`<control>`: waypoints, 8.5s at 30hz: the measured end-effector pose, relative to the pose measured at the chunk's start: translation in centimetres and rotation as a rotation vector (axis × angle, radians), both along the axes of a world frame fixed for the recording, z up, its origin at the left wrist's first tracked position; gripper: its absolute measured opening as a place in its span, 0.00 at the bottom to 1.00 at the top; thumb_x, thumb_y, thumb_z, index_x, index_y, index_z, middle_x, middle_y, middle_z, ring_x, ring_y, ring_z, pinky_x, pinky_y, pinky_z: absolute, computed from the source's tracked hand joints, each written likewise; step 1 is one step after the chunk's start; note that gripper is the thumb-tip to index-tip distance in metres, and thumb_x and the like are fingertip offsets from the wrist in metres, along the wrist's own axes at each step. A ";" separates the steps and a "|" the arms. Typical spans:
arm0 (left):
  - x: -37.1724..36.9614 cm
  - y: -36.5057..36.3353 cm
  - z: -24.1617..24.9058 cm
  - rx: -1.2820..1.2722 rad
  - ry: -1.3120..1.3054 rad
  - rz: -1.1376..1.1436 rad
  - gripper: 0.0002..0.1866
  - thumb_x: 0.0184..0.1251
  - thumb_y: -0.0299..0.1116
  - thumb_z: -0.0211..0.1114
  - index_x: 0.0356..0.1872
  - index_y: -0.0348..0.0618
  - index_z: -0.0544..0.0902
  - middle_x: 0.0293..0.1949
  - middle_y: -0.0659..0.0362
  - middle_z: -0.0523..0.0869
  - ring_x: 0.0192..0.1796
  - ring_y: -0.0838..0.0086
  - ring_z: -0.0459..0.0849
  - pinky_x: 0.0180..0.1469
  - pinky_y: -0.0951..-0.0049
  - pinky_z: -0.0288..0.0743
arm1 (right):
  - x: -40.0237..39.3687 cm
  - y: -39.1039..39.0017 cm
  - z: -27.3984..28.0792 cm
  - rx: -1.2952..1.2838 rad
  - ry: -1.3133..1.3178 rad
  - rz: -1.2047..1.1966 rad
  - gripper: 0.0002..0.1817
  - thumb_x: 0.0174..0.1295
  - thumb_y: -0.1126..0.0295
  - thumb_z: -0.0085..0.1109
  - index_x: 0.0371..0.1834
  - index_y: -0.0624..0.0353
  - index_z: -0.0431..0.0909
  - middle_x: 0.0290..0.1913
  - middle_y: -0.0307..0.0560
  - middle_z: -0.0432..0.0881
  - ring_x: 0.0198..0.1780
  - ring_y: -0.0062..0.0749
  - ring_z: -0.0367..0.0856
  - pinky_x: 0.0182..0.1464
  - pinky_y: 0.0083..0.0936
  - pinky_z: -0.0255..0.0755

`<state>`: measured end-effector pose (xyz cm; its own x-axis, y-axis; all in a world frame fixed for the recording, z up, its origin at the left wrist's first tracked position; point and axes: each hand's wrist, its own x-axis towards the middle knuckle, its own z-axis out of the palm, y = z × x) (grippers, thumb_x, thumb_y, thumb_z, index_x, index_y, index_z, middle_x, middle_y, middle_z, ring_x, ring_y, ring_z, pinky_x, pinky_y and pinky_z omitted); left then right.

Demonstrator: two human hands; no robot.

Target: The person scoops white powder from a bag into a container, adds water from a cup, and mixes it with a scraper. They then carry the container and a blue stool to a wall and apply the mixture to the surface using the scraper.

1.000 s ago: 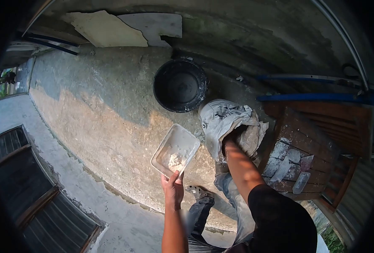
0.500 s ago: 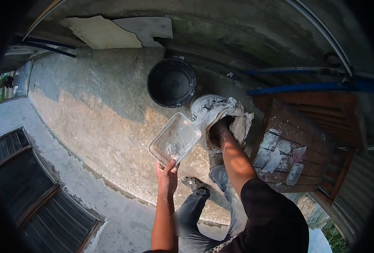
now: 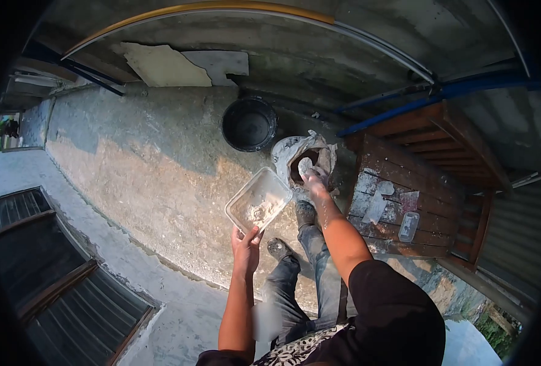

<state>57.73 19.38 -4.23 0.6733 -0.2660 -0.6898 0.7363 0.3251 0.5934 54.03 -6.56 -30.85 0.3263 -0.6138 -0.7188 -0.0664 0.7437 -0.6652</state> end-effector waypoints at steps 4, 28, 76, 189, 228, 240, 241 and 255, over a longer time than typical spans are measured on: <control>-1.8 2.2 5.2 -0.058 -0.042 -0.066 0.30 0.66 0.22 0.67 0.67 0.41 0.68 0.61 0.54 0.79 0.63 0.64 0.79 0.68 0.61 0.72 | -1.7 0.6 12.9 0.037 -0.013 0.015 0.26 0.62 0.76 0.64 0.63 0.64 0.69 0.51 0.53 0.80 0.51 0.40 0.82 0.53 0.34 0.84; -8.9 13.1 25.3 -0.282 -0.340 -0.085 0.35 0.65 0.27 0.70 0.72 0.41 0.64 0.64 0.51 0.77 0.67 0.62 0.78 0.70 0.57 0.72 | -9.0 15.6 57.3 -0.816 -0.324 0.733 0.26 0.57 0.76 0.72 0.59 0.61 0.74 0.52 0.48 0.81 0.55 0.31 0.81 0.59 0.30 0.77; -12.7 15.6 24.7 -0.359 -0.319 0.101 0.30 0.67 0.23 0.66 0.69 0.37 0.65 0.64 0.49 0.78 0.66 0.62 0.79 0.70 0.60 0.74 | -9.4 19.7 60.0 -0.926 -0.453 0.874 0.21 0.59 0.77 0.71 0.54 0.62 0.74 0.51 0.43 0.81 0.50 0.25 0.81 0.56 0.24 0.77; -45.6 -18.7 17.8 -0.280 -0.107 -0.296 0.25 0.68 0.23 0.65 0.64 0.40 0.70 0.61 0.54 0.79 0.65 0.66 0.77 0.74 0.63 0.65 | -55.0 -13.9 48.1 0.020 -0.550 -0.135 0.13 0.60 0.78 0.65 0.46 0.55 0.76 0.43 0.40 0.83 0.46 0.31 0.83 0.55 0.33 0.79; -47.4 -21.3 23.7 -0.292 -0.222 -0.271 0.27 0.66 0.22 0.66 0.66 0.42 0.70 0.60 0.55 0.80 0.63 0.67 0.80 0.67 0.62 0.73 | -52.8 -16.1 54.2 -0.853 -0.375 0.401 0.22 0.57 0.78 0.70 0.54 0.61 0.74 0.50 0.43 0.78 0.56 0.27 0.78 0.59 0.25 0.76; -47.2 -19.8 22.9 -0.293 -0.188 -0.228 0.28 0.66 0.22 0.65 0.67 0.41 0.68 0.62 0.53 0.79 0.65 0.64 0.78 0.69 0.59 0.71 | -52.1 -16.5 53.9 -0.982 -0.284 0.460 0.18 0.58 0.79 0.68 0.50 0.62 0.75 0.51 0.44 0.79 0.56 0.29 0.80 0.60 0.27 0.78; -47.0 -19.6 22.3 -0.309 -0.172 -0.204 0.28 0.66 0.22 0.65 0.66 0.40 0.68 0.62 0.52 0.79 0.65 0.64 0.78 0.68 0.61 0.72 | -52.1 -16.3 53.5 -0.657 -0.455 0.351 0.16 0.59 0.79 0.67 0.49 0.60 0.76 0.51 0.44 0.80 0.56 0.29 0.81 0.59 0.27 0.79; -46.3 -18.0 7.9 -0.240 -0.037 -0.104 0.31 0.66 0.19 0.67 0.68 0.43 0.67 0.64 0.54 0.78 0.66 0.65 0.78 0.73 0.61 0.67 | -54.5 -16.8 30.3 0.149 -0.178 -0.172 0.12 0.64 0.71 0.65 0.49 0.60 0.78 0.49 0.50 0.85 0.54 0.40 0.84 0.56 0.35 0.83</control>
<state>11.39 1.41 3.69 0.6573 -0.4881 -0.5741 0.7525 0.3832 0.5357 -0.46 -23.35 -0.59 0.3561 -0.5626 -0.7461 0.1772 0.8246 -0.5373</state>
